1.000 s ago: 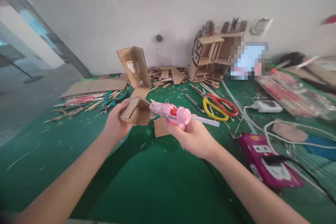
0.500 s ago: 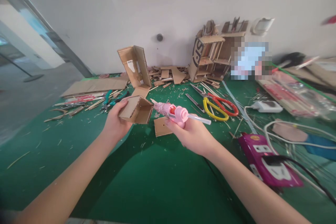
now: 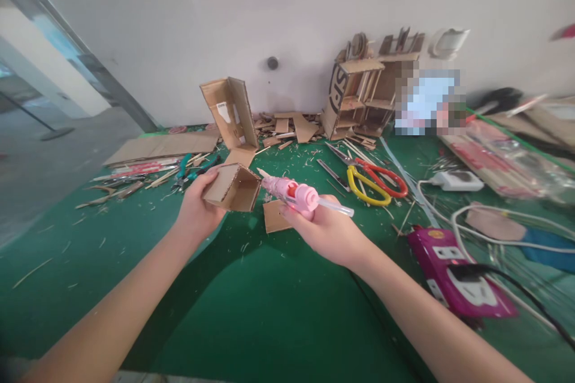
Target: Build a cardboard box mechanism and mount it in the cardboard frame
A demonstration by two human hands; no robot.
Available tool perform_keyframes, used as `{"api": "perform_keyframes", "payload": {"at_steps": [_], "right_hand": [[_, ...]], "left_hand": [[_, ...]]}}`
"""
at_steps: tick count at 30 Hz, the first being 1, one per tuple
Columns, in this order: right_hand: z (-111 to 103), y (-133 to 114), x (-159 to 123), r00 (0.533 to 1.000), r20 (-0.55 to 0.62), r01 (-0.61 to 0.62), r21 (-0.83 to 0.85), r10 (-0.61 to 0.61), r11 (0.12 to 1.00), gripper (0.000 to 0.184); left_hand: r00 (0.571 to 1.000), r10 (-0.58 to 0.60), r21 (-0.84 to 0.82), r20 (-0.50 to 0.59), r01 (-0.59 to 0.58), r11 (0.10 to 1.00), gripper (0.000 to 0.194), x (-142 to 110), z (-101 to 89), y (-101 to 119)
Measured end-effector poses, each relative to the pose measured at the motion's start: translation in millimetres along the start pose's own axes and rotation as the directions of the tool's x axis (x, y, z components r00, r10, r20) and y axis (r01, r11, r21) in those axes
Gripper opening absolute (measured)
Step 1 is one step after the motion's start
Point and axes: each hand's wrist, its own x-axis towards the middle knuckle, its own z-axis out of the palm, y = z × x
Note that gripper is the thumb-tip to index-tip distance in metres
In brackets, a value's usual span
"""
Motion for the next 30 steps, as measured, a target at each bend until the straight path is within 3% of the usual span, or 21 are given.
{"api": "perform_keyframes", "payload": {"at_steps": [11,18,26,30], "right_hand": [[1.5,0.1,0.6,1.000,-0.009,-0.014,0.058,0.015,0.998,0.046],[0.8,-2.9,-0.2,0.994,0.019,-0.109,0.220,0.107,0.970,0.037],[1.6,-1.4,1.6,0.996,-0.068,-0.043,0.277,0.065,0.960,0.040],[1.5,4.3,6.2,0.978,-0.198,-0.032,0.199,0.072,0.979,0.043]], "left_hand": [[1.000,-0.005,0.004,-0.005,0.005,1.000,0.021,-0.7,-0.2,0.8],[0.999,-0.026,-0.048,-0.026,0.024,0.999,0.020,-1.5,1.9,0.5],[0.997,-0.061,-0.058,-0.048,0.058,0.997,0.023,-2.9,2.8,0.0],[0.995,-0.066,-0.036,-0.074,0.064,0.997,0.024,-2.7,3.7,0.4]]}}
